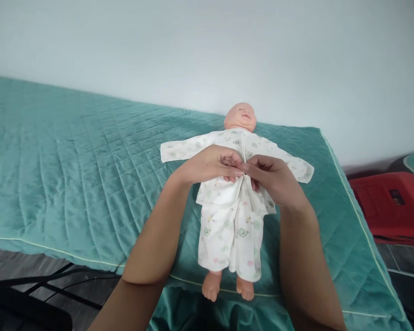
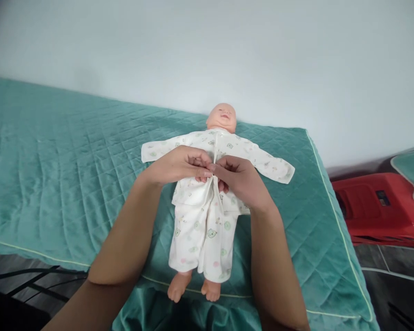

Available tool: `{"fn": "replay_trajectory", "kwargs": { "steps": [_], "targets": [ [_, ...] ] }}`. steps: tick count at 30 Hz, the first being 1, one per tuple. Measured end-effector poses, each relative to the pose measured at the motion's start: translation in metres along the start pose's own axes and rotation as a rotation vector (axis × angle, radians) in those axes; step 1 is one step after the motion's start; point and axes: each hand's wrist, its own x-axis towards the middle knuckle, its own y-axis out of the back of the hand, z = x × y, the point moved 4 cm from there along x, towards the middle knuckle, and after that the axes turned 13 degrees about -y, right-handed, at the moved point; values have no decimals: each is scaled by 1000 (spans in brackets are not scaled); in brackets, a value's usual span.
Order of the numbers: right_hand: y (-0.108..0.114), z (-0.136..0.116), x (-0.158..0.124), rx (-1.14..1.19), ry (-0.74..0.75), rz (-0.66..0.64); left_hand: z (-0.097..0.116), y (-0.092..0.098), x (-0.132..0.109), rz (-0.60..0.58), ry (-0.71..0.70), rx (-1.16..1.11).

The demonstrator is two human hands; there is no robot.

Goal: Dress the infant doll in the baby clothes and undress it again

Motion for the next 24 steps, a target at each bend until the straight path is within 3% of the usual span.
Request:
{"fn": "replay_trajectory", "kwargs": {
  "steps": [8,17,24],
  "targets": [
    [-2,3,1,8,-42,-63,-2,0,-1,10,13,-109],
    [-2,9,5,109,-57,-68,-5,-2,1,22,26,-44],
    [-1,12,7,178,-77,-65,1,-4,1,-32,67,45]
  ]
}}
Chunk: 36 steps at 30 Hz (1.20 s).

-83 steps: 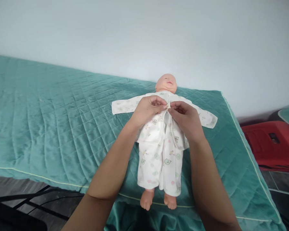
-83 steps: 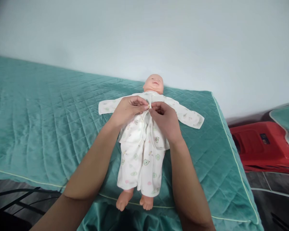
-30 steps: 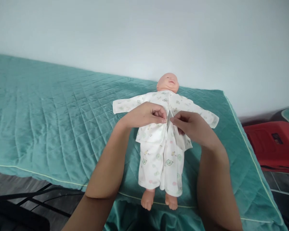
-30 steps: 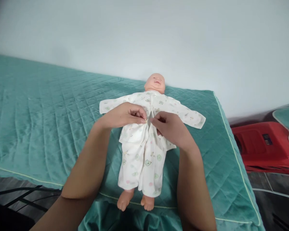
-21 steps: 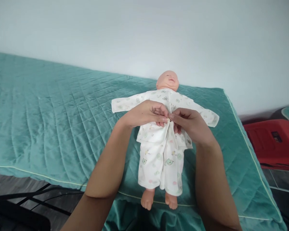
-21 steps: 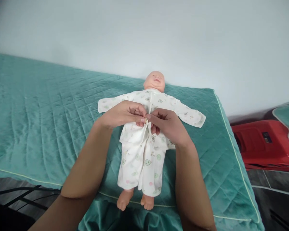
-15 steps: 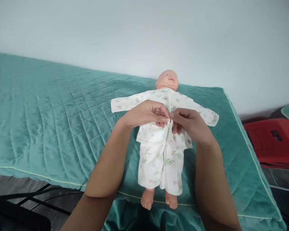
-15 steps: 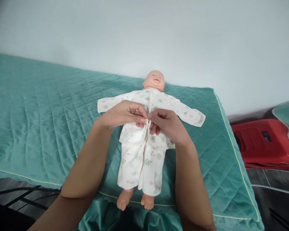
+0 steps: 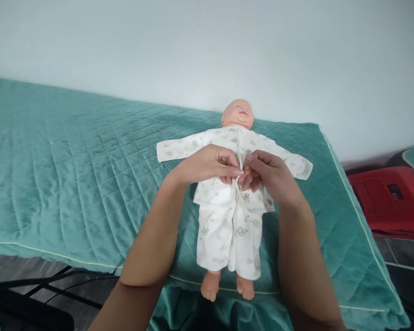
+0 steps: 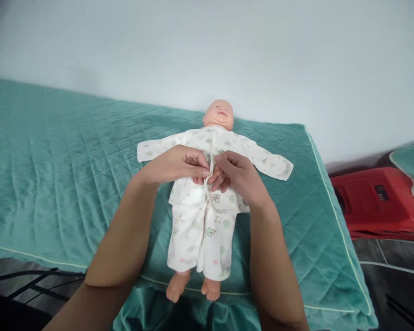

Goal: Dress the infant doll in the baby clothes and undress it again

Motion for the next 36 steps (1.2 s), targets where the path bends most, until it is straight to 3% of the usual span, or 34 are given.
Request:
{"fn": "replay_trajectory", "kwargs": {
  "steps": [21,36],
  "targets": [
    [0,3,0,-13,-13,33,10,-3,-3,26,71,290],
    [-1,2,-3,-21,5,43,2,-2,-3,46,86,-14]
  ]
}}
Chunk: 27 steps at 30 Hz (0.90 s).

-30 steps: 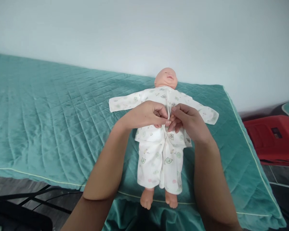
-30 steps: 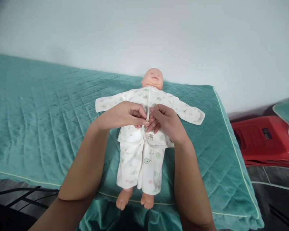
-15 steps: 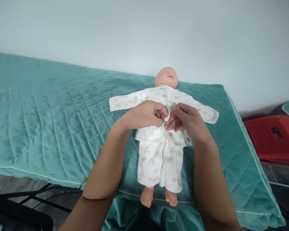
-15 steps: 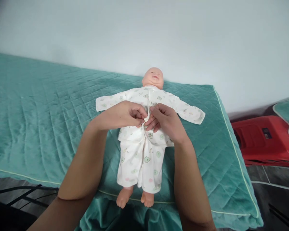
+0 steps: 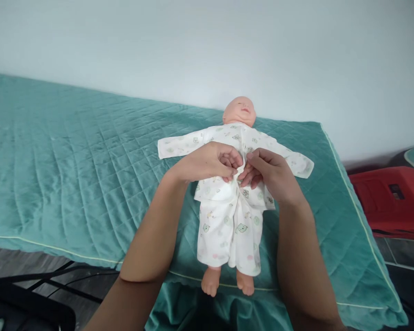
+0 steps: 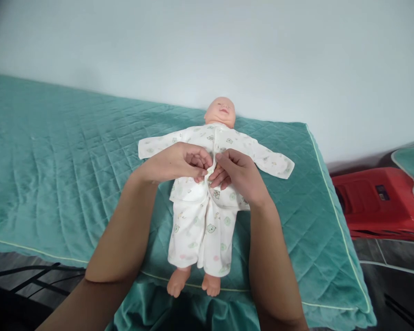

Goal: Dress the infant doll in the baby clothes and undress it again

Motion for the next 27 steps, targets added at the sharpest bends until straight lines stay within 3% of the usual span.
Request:
{"fn": "replay_trajectory", "kwargs": {
  "steps": [12,27],
  "targets": [
    [-1,1,1,-15,-7,33,-1,8,-5,-55,11,101],
    [-1,1,0,-25,-1,31,6,5,-5,-54,0,200]
  ]
}}
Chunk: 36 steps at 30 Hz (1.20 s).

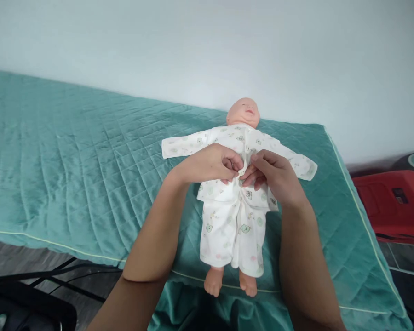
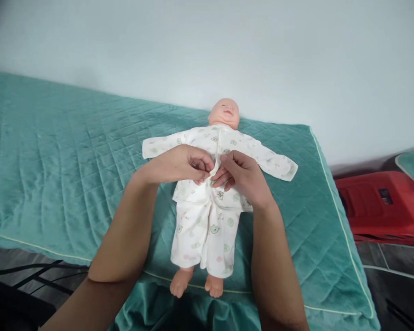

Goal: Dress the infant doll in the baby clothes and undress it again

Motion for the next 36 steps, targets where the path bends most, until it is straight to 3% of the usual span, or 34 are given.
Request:
{"fn": "replay_trajectory", "kwargs": {
  "steps": [11,36],
  "targets": [
    [0,1,1,1,3,2,-2,0,1,-16,-50,21],
    [0,1,1,-19,6,-5,-7,0,1,-15,-15,-35]
  ]
}}
